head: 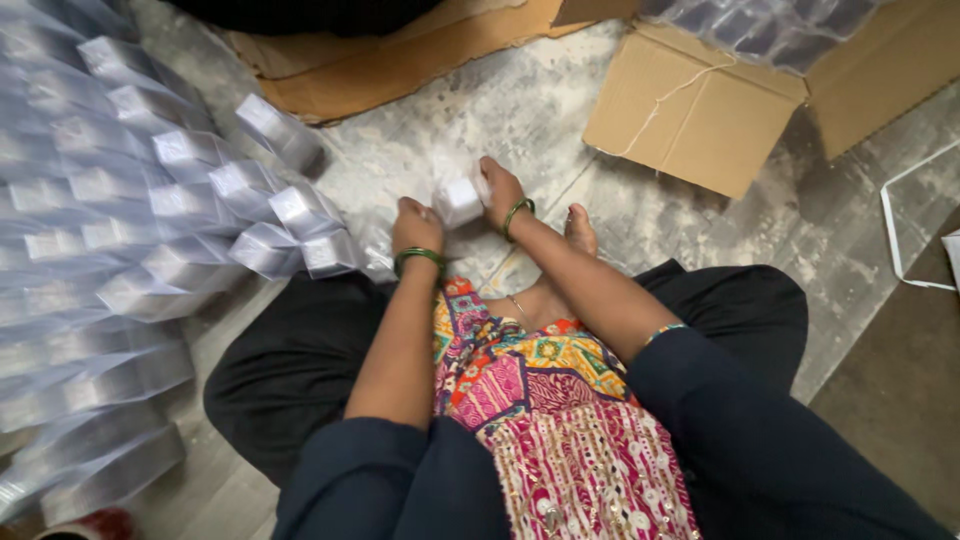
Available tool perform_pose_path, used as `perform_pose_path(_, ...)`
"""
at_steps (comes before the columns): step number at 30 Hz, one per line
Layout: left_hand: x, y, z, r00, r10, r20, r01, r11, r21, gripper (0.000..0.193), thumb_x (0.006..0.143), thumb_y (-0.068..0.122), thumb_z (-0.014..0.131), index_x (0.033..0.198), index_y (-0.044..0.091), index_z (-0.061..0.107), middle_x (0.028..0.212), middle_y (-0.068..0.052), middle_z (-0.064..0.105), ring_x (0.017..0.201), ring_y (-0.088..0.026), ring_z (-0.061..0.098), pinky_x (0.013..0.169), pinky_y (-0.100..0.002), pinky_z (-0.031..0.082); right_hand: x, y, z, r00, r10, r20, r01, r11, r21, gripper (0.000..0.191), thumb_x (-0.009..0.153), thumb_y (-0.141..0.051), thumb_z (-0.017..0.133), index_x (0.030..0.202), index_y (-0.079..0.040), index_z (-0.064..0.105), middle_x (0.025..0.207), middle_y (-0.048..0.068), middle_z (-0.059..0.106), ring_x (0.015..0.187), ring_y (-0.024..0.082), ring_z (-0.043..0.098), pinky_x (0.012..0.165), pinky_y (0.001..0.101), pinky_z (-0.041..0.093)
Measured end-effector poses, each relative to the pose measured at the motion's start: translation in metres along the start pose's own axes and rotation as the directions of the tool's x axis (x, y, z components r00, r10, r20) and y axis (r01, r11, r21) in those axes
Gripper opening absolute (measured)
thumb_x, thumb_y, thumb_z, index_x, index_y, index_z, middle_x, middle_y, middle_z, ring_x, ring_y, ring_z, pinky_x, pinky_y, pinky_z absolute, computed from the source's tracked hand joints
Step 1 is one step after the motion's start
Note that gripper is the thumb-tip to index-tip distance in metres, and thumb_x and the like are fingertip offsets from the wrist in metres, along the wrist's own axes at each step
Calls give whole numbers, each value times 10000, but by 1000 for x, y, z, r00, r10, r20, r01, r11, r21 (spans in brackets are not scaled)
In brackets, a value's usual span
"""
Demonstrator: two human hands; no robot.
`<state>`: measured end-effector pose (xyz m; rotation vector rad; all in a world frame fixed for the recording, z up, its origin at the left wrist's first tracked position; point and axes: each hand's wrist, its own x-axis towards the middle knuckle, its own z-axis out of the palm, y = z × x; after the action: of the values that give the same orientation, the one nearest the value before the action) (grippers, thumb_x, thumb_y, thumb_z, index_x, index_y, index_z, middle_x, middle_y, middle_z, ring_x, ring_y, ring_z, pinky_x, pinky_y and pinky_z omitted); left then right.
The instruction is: The person sits on the floor and packs white plastic boxes into clear plastic bags, one at a time, then places the bagged boxes into a cardboard box. They gather boxes from a pile beside them and seal each bag by hand.
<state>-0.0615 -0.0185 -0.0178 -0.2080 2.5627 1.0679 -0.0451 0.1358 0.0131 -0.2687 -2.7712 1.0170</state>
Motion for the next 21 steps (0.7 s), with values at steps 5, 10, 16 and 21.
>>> perform_pose_path(5, 4, 7, 10, 992, 90, 84, -100, 988, 116, 332, 988, 176, 462, 1300, 65, 479, 1004, -265, 689, 1006, -459, 668, 838, -565, 506, 16, 19, -24, 990, -63, 125, 65, 998, -14, 308, 767, -128, 744, 1067, -110, 679, 896, 88, 700, 832, 226, 669, 751, 347, 544)
perform_pose_path(10, -3, 12, 12, 971, 97, 221, -134, 978, 161, 384, 937, 119, 457, 1321, 105, 462, 1092, -272, 661, 1007, -459, 659, 814, -569, 517, 65, -21, -44, 986, 9, 164, -65, 939, 338, 303, 899, -227, 820, 1106, -64, 671, 981, 57, 690, 901, 153, 658, 824, 325, 554)
perform_pose_path(16, -8, 21, 7, 933, 99, 346, -188, 954, 233, 330, 988, 114, 467, 1308, 47, 518, 1184, -274, 709, 1114, -417, 678, 944, -504, 528, 144, -166, 4, 798, -598, 76, 552, 776, 305, 763, 775, -230, 904, 1383, -65, 473, 1325, 164, 569, 1222, 345, 590, 1047, 401, 485)
perform_pose_path(21, -9, 30, 10, 925, 93, 369, -188, 955, 230, 329, 984, 137, 494, 1297, 38, 501, 1161, -256, 715, 1102, -398, 688, 936, -487, 535, 159, -226, 44, 671, -609, 423, 591, 784, 192, 823, 698, -232, 883, 1409, -87, 493, 1367, 192, 558, 1278, 377, 530, 1071, 449, 448)
